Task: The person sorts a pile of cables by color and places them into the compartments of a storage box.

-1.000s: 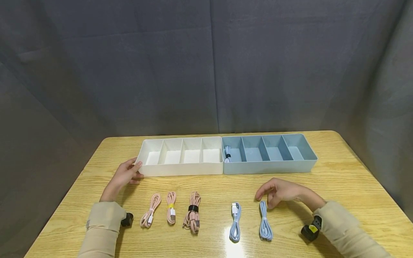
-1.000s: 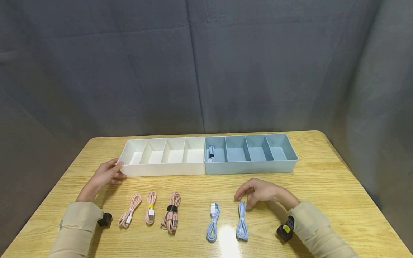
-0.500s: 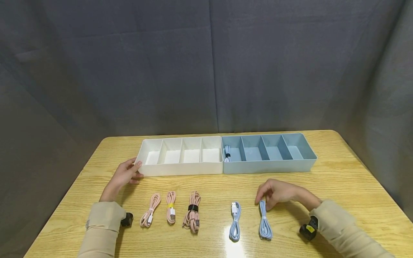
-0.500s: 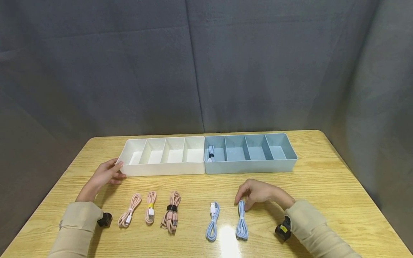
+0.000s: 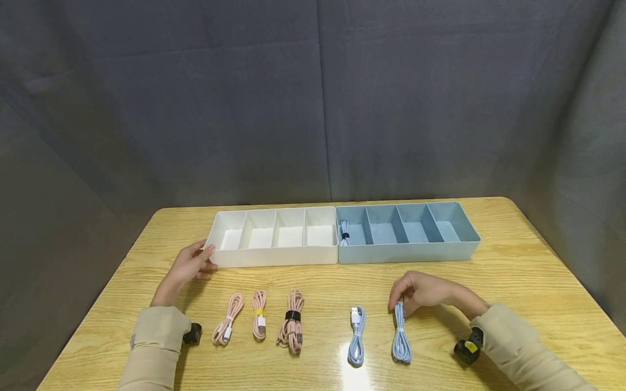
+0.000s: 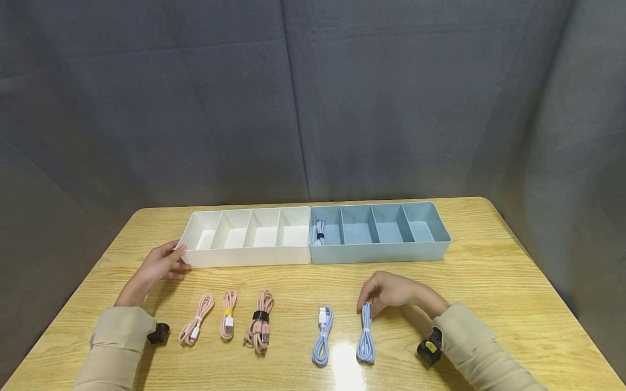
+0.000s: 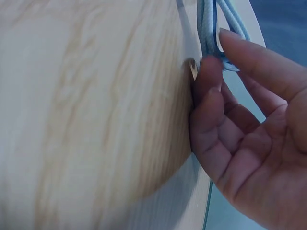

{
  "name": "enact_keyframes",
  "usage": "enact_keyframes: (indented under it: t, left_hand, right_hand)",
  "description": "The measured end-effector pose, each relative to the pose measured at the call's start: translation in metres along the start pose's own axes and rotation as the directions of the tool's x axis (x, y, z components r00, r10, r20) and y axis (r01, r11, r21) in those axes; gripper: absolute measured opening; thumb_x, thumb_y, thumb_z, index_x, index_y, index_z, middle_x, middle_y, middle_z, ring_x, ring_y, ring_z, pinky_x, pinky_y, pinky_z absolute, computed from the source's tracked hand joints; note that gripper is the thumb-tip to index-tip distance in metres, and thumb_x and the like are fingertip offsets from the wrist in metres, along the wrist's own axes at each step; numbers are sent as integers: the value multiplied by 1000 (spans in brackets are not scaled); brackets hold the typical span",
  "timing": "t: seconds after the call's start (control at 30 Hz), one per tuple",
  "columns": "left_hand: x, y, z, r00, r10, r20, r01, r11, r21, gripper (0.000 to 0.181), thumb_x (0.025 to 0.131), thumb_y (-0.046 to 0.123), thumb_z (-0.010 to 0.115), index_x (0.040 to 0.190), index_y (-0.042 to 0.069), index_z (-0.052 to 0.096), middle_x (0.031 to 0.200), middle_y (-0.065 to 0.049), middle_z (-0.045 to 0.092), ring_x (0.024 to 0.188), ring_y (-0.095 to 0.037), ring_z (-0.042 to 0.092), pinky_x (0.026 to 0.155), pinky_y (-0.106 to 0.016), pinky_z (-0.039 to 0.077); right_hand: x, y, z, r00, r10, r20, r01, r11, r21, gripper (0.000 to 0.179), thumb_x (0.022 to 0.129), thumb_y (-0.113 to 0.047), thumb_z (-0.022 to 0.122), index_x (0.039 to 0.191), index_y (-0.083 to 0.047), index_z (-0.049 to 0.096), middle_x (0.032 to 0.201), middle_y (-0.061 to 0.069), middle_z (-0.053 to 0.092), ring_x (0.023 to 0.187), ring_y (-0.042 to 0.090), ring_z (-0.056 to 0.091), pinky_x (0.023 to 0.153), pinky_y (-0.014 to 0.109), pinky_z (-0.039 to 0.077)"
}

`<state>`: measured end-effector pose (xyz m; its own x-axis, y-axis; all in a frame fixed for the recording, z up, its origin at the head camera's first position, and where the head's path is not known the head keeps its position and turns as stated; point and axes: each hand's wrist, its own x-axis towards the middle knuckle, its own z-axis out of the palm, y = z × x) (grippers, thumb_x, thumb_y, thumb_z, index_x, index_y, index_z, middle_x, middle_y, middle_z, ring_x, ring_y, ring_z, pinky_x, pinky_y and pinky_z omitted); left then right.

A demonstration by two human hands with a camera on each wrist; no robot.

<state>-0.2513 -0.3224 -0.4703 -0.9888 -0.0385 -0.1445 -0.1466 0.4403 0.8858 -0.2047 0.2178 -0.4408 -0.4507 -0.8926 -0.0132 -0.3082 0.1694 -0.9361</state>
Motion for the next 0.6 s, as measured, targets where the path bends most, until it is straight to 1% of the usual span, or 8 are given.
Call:
enact_keyframes:
  t: [0.03,0.07,0.17,0.27,0.33,0.4,0.53,0.6]
  left_hand:
    - [0,0,0,1000,4,4,-4,1000,0,82,86,56,45,142,1,23,112,-24,48,79,-19,63,62,-37,55]
    - [-4,6,0,1000,2,9,-2,1000,1,81,87,55,45,142,0,23,112,-24,48,79,-20,63,63,-37,55]
    - [-21,29,1,1000,3,28,-4,1000,6,78,91,51,44,141,-4,22,112,-25,47,79,-17,62,64,-35,54]
    - [-36,47,2,999,-18,32,17,1000,4,74,92,47,45,141,-4,24,112,-24,48,78,-13,62,65,-33,54]
    - [-36,47,1,999,-6,39,6,1000,4,75,92,48,45,140,-6,23,111,-25,48,77,-13,62,65,-33,54]
    - [-34,44,1,999,-14,36,14,1000,-15,75,91,49,46,141,-3,25,112,-24,48,76,-11,61,64,-32,54]
    - [-26,31,1,1000,-7,28,8,1000,-24,79,89,53,47,141,-1,25,114,-26,47,75,-11,61,64,-32,54]
    - [-21,24,0,1000,-7,17,7,1000,-20,80,88,55,47,142,1,25,115,-25,47,75,-11,61,65,-33,54]
  right_hand:
    - [-1,-1,0,999,34,-9,-34,999,19,20,71,10,66,91,10,66,83,7,66,66,3,56,55,20,48]
    - [-1,-1,0,999,40,-11,-39,999,21,20,71,10,66,91,11,65,81,9,66,64,3,56,54,19,48]
    - [-3,-2,0,996,91,-17,-90,993,70,21,72,8,66,92,14,64,79,8,67,65,5,58,57,19,49]
    - [-4,-3,-1,995,102,-16,-99,988,121,22,74,8,66,94,17,62,81,8,68,70,8,61,62,22,52]
    - [-4,-4,-1,995,97,-21,-93,986,137,23,75,8,66,95,18,61,83,9,68,73,9,61,64,24,52]
    - [-5,-4,-2,996,90,-30,-85,987,136,23,75,7,66,95,18,60,84,11,68,74,9,61,64,23,52]
    - [-6,-5,-5,997,63,-45,-57,991,122,24,77,7,65,96,19,59,86,21,66,74,7,60,63,23,52]
    - [-7,-4,-6,997,58,-57,-51,992,116,24,77,6,64,96,19,58,87,20,65,73,6,59,62,23,51]
